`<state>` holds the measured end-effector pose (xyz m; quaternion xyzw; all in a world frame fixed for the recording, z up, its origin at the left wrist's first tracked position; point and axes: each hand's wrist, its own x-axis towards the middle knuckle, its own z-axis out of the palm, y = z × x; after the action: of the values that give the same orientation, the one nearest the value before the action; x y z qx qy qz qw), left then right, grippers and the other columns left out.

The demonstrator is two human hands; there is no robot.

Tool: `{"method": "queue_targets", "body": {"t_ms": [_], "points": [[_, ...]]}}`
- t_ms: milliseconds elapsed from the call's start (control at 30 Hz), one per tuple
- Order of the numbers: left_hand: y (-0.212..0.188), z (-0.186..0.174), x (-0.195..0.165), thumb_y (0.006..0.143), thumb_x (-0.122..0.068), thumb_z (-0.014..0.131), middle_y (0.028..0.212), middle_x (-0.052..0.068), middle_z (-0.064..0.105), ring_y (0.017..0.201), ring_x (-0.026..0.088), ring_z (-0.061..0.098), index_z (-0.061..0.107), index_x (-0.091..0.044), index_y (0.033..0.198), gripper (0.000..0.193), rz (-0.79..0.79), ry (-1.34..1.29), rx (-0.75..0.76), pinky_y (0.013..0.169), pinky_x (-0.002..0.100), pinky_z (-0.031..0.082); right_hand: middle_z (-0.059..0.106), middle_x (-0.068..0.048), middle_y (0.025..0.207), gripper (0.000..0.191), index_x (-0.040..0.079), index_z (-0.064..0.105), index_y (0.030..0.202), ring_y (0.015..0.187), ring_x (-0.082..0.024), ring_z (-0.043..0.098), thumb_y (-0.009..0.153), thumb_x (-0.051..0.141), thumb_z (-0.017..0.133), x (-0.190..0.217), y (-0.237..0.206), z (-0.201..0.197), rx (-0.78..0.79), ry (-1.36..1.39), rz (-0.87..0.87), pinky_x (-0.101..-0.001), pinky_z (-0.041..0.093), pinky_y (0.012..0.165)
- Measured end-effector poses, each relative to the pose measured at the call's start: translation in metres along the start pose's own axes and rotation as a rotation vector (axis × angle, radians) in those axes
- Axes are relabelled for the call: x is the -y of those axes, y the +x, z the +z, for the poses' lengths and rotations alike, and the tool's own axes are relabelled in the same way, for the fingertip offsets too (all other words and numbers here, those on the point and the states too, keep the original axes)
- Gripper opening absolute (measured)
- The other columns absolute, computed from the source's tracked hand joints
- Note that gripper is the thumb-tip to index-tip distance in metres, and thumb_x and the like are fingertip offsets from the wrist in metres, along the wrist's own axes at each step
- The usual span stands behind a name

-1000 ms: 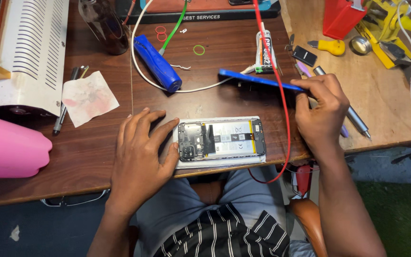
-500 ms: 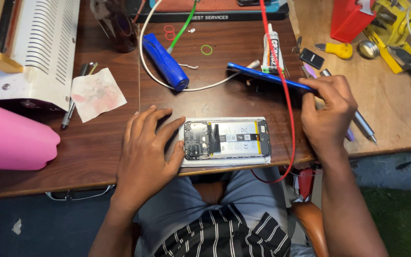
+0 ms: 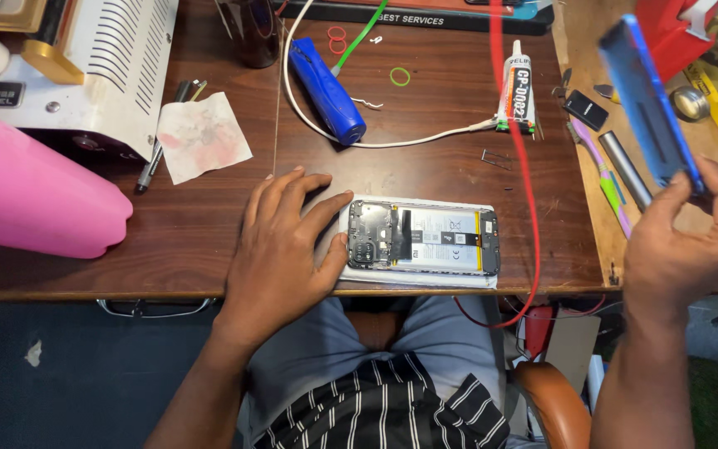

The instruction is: The person repairs a smartphone at a workbench. They handle the opened phone body, press and reposition internal components and the battery, use a long precision screwdriver to unscrew and work on the phone internals and a blue mid-frame plate, and finally pick up and manipulate a small round camera module component with both hands.

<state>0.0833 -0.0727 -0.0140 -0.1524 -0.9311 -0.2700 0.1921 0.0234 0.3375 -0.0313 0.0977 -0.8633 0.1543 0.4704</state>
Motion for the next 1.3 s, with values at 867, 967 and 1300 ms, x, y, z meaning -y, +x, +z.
{"method": "queue_targets", "body": {"t_ms": [867, 967, 1300], "points": [[-0.03, -0.028, -0.031, 0.093, -0.012, 0.067, 0.106, 0.008, 0.074, 0.092, 0.009, 0.072, 0.033, -0.005, 0.153, 0.07, -0.523, -1.019, -0.069, 0.079, 0.024, 0.059, 0.073, -0.017, 0.108, 0.04, -0.005, 0.057, 0.126, 0.095, -0.021, 0.07, 0.088, -0.004, 0.069, 0.212, -0.029, -0.014, 0.739, 1.466, 1.133, -0.0352, 0.058, 0.086], [-0.032, -0.029, -0.019, 0.092, -0.004, 0.065, 0.1, 0.008, 0.074, 0.083, 0.007, 0.069, 0.041, -0.002, 0.151, 0.065, -0.59, -1.003, -0.234, 0.07, 0.021, 0.055, 0.074, -0.013, 0.11, 0.036, -0.003, 0.062, 0.124, 0.105, -0.018, 0.072, 0.089, -0.002, 0.068, 0.218, -0.023, -0.012, 0.888, 1.465, 0.931, -0.032, 0.059, 0.092], [-0.028, -0.043, 0.034, 0.086, -0.006, 0.07, 0.08, 0.006, 0.077, 0.056, 0.006, 0.06, 0.062, -0.006, 0.138, 0.052, -0.836, -0.478, -0.123, 0.051, 0.027, 0.047, 0.073, -0.01, 0.101, 0.013, -0.003, 0.067, 0.114, 0.09, -0.015, 0.073, 0.102, 0.001, 0.062, 0.111, 0.054, -0.003, 0.384, 0.874, 0.697, -0.0276, 0.062, 0.083]]}}
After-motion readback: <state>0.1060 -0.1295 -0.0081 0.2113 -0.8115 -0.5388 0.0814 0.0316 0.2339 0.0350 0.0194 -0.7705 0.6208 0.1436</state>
